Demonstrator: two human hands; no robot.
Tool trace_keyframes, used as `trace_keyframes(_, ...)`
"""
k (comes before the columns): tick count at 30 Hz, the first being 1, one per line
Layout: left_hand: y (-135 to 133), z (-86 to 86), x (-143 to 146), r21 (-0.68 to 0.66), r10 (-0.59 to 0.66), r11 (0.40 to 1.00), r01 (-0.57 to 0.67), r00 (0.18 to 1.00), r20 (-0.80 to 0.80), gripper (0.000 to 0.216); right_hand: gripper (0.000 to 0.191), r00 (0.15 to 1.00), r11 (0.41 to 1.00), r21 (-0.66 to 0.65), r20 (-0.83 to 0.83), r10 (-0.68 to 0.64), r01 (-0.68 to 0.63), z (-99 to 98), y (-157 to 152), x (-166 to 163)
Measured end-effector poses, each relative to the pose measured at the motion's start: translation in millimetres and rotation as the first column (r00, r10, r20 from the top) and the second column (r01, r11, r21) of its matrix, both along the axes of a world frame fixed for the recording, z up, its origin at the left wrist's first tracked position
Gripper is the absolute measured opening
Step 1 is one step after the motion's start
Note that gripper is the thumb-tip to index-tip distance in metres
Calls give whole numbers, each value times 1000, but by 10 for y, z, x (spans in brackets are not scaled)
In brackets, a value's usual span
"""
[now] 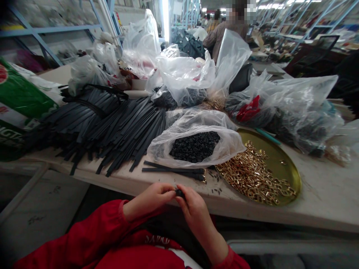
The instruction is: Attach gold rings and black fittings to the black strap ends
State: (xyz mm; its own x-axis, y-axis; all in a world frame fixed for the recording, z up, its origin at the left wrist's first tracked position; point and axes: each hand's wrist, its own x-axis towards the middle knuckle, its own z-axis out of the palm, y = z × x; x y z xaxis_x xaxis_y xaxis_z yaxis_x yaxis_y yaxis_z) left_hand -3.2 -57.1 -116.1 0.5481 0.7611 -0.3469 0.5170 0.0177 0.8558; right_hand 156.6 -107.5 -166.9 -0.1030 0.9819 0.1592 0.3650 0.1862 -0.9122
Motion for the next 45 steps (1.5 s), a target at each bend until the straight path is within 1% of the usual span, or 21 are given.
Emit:
trace_keyframes(4, -36, 26, -9, -27, -20, 999, 20, 1000, -6, 21, 27, 999, 1000, -11, 34, 5, -4, 29, -44, 37)
trace_keyframes(7, -73, 58, 0, -61, -40, 997, 40, 999, -2, 22, 27, 1000, 998, -55, -25, 11, -12, 39, -80, 32)
trace_keyframes(9, -98, 74, 16, -70, -37, 997, 39, 999, 22, 23, 29, 992, 992, -123, -123, -7, -8, 33, -97, 3)
trace_keyframes(11, -120, 82, 33, -43, -22, 999, 23, 999, 33, 24, 33, 966, 974, -228, -254, -56, -3, 22, -101, -35)
trace_keyframes(13, -138, 90, 46, 13, -18, 1000, 17, 1000, 15, 26, 38, 922, 946, -323, -374, -104, -25, 18, -95, -65)
trace_keyframes(15, -150, 105, 51, 82, -32, 996, 33, 999, -14, 27, 43, 880, 929, -365, -457, -125, -57, 28, -84, -76)
trace_keyframes(18, -160, 134, 52, 162, -64, 984, 74, 996, -66, 27, 47, 848, 927, -369, -511, -142, -67, 43, -74, -69)
trace_keyframes(21, -159, 136, 64, 178, -68, 980, 86, 992, -104, 26, 46, 841, 916, -389, -526, -130, -101, 11, -81, -76)
trace_keyframes(23, -156, 113, 81, 168, -44, 984, 63, 992, -116, 26, 45, 861, 916, -388, -495, -113, -103, -35, -96, -91)
trace_keyframes(26, -153, 68, 108, 156, -7, 987, 25, 994, -111, 26, 42, 913, 937, -346, -394, -105, -41, -90, -117, -99)
trace_keyframes(28, -155, 50, 113, 163, -5, 986, 24, 993, -116, 26, 42, 913, 938, -344, -391, -113, -31, -84, -114, -84)
trace_keyframes(31, -168, 50, 104, 172, -29, 984, 51, 992, -126, 19, 43, 848, 910, -412, -500, -179, -51, -7, -81, -65)
trace_keyframes(33, -184, 55, 99, 180, -6, 983, 24, 995, -98, 15, 44, 793, 885, -461, -564, -230, -71, 48, -60, -85)
trace_keyframes(36, -200, 59, 95, 159, 52, 986, -52, 999, 2, 18, 45, 719, 863, -490, -643, -264, -122, 64, -55, -158)
trace_keyframes(38, -197, 71, 82, 122, 44, 991, -50, 998, 51, 25, 43, 678, 863, -485, -683, -272, -143, 35, -64, -195)
trace_keyframes(40, -182, 92, 59, 67, -1, 998, -4, 998, 65, 36, 38, 660, 867, -480, -695, -285, -131, 10, -69, -201)
trace_keyframes(42, -162, 111, 36, 16, -26, 1000, 25, 998, 65, 44, 36, 664, 867, -487, -683, -306, -102, 15, -70, -188)
trace_keyframes(43, -152, 115, 28, 4, -15, 1000, 15, 998, 67, 44, 37, 670, 867, -491, -673, -313, -88, 31, -70, -183)
trace_keyframes(45, -133, 109, 23, 11, 43, 999, -44, 996, 73, 39, 38, 683, 874, -481, -660, -312, -66, 76, -73, -179)
